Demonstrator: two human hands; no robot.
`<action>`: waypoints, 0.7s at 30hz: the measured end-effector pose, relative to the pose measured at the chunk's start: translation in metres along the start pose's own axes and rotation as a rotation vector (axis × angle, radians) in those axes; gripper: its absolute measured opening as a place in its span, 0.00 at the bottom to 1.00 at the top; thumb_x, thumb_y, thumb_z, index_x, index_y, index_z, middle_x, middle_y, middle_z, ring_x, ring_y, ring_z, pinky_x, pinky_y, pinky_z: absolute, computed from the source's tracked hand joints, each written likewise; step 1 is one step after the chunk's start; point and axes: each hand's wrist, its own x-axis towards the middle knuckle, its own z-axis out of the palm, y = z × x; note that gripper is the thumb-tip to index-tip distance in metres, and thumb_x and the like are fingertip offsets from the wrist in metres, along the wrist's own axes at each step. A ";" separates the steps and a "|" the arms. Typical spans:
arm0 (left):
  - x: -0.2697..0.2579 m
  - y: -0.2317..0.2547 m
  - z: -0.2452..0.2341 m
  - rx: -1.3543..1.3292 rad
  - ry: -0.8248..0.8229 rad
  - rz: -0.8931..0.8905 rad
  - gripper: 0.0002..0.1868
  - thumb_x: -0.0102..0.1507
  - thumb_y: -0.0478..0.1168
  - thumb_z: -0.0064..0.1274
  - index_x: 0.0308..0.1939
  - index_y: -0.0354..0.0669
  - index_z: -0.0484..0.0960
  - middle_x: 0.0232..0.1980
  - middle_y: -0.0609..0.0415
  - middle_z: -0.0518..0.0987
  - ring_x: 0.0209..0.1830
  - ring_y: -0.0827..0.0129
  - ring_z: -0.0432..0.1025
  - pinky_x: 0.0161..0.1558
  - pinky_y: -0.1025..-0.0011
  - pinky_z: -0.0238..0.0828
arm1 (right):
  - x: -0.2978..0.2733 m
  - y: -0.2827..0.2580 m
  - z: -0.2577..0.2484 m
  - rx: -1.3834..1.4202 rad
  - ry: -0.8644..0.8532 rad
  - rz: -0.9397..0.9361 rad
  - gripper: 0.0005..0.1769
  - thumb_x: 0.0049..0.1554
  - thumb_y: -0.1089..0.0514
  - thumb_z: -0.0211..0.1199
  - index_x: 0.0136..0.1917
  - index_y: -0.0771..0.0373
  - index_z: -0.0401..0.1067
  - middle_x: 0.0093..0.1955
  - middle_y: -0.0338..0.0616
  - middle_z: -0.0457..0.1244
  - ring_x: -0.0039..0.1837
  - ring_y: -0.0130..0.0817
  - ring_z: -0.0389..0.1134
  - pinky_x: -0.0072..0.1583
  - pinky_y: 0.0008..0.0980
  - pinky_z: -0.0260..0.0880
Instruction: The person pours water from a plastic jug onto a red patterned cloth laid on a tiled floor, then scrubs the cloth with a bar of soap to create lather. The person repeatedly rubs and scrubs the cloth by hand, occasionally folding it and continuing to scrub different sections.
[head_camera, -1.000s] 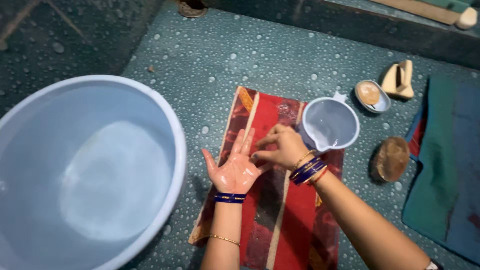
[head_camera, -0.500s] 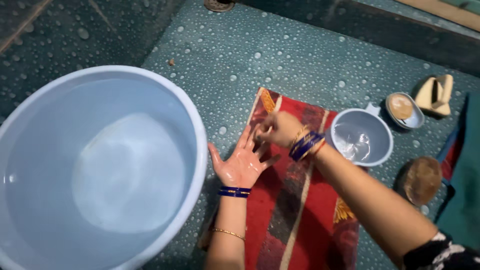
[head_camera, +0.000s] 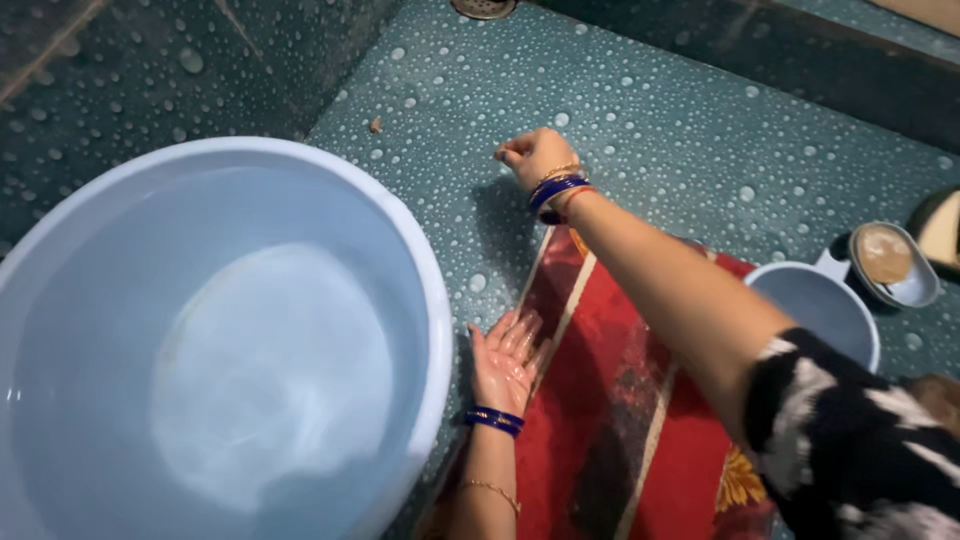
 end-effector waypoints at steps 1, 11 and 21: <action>0.000 -0.001 0.001 -0.004 0.013 -0.003 0.44 0.68 0.69 0.28 0.73 0.37 0.62 0.75 0.36 0.66 0.77 0.48 0.60 0.71 0.46 0.59 | 0.006 0.004 0.010 0.020 0.018 0.020 0.13 0.56 0.45 0.63 0.51 0.45 0.83 0.49 0.42 0.74 0.53 0.41 0.75 0.56 0.42 0.72; -0.007 0.005 0.009 -0.020 0.043 -0.028 0.42 0.68 0.68 0.27 0.71 0.39 0.65 0.74 0.37 0.69 0.77 0.49 0.61 0.71 0.47 0.60 | -0.011 0.064 0.053 -0.428 0.024 -0.068 0.31 0.60 0.40 0.58 0.76 0.34 0.63 0.76 0.49 0.52 0.75 0.52 0.52 0.71 0.57 0.52; -0.002 0.002 0.004 -0.020 0.020 -0.015 0.43 0.68 0.70 0.25 0.71 0.39 0.65 0.73 0.37 0.69 0.76 0.48 0.62 0.70 0.47 0.60 | -0.028 0.055 0.001 -0.808 -0.166 -0.046 0.43 0.56 0.30 0.55 0.79 0.44 0.52 0.84 0.50 0.38 0.80 0.56 0.39 0.72 0.63 0.39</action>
